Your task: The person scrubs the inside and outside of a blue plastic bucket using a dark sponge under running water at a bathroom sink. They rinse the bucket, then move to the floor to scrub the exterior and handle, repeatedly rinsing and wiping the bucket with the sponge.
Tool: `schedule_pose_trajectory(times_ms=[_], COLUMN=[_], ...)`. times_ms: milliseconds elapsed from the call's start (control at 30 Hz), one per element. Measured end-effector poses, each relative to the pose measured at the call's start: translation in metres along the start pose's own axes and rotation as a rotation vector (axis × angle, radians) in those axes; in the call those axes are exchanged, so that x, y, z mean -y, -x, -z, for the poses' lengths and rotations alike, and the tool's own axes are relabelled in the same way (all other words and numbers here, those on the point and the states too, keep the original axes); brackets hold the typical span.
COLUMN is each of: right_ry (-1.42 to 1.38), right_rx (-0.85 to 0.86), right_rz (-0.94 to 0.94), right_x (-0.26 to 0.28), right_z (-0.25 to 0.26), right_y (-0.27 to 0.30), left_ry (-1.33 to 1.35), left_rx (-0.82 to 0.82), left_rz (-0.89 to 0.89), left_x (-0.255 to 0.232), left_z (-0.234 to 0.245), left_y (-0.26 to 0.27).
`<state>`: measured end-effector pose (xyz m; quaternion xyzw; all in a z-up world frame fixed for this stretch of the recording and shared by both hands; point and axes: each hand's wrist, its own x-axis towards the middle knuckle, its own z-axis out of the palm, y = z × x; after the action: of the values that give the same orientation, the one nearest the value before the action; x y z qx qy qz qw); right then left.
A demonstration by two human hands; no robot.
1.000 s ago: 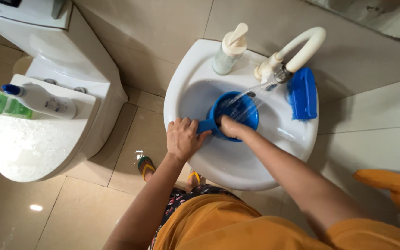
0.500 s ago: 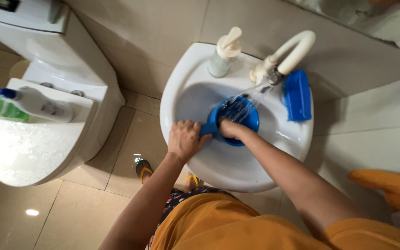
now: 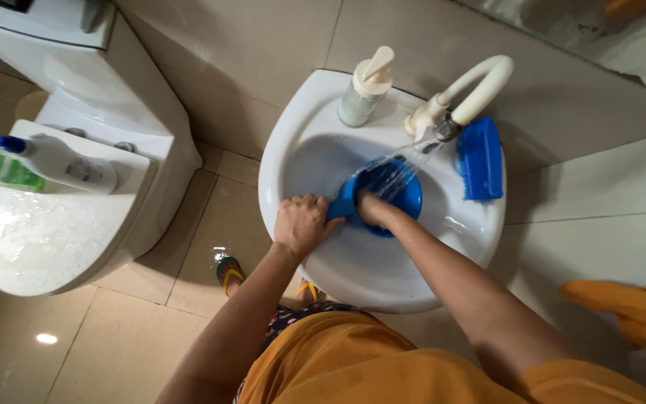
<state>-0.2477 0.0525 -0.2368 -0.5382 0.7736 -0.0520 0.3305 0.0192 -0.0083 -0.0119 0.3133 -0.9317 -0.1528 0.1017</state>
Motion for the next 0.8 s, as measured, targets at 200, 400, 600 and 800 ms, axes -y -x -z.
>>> schedule_pose_trajectory(times_ms=[200, 400, 600, 800], right_ry=[0.319, 0.016, 0.172, -0.063], right_rx=[-0.21, 0.105, -0.238, 0.05], right_rz=[-0.012, -0.222, -0.073, -0.111], right_x=[0.015, 0.011, 0.015, -0.003], right_z=[0.029, 0.026, -0.002, 0.005], right_y=[0.008, 0.033, -0.02, 0.006], left_ry=[0.026, 0.02, 0.035, 0.035], left_rx=[0.033, 0.024, 0.063, 0.067], left_rz=[0.046, 0.034, 0.046, 0.045], left_x=[0.0, -0.002, -0.001, 0.0], left_z=[-0.005, 0.0, 0.003, 0.001], left_y=[-0.001, 0.0, -0.002, -0.002])
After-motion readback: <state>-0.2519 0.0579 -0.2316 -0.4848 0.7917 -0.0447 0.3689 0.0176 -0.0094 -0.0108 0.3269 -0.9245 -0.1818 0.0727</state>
